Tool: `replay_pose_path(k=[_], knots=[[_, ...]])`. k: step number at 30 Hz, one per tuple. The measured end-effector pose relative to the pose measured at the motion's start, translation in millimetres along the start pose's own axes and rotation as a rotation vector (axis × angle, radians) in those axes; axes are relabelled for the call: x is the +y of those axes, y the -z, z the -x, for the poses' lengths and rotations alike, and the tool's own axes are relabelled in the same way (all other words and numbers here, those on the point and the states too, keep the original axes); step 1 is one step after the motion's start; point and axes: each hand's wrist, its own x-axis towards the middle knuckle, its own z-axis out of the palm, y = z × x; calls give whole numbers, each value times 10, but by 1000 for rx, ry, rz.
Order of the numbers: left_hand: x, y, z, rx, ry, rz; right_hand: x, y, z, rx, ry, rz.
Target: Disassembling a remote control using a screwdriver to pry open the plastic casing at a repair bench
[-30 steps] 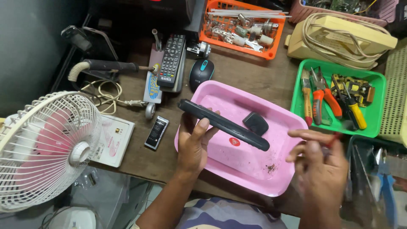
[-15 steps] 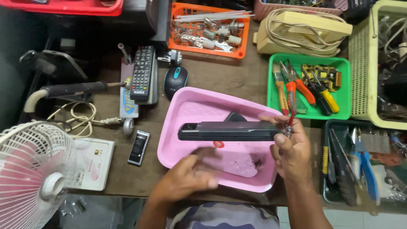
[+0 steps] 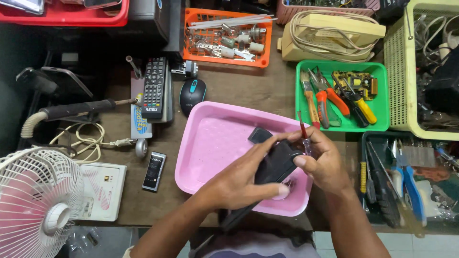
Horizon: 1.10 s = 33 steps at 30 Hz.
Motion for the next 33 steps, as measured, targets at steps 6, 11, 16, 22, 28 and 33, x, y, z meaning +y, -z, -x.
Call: replay_pose_path(k=[6, 11, 16, 22, 28, 33], knots=[[-443, -131, 125, 394, 395, 339, 99, -162, -5, 215, -120, 99], [-384, -158, 147, 593, 525, 292, -89, -356, 243, 203, -344, 340], [-460, -206, 221, 644, 475, 233, -283, -608, 445, 99, -247, 532], [-464, -225, 279, 667, 459, 230, -303, -710, 611, -9, -227, 729], [-398, -246, 368, 554, 590, 326, -309, -695, 650, -88, -190, 754], [-451, -307, 377, 584, 635, 350, -314, -669, 677, -133, -225, 744]])
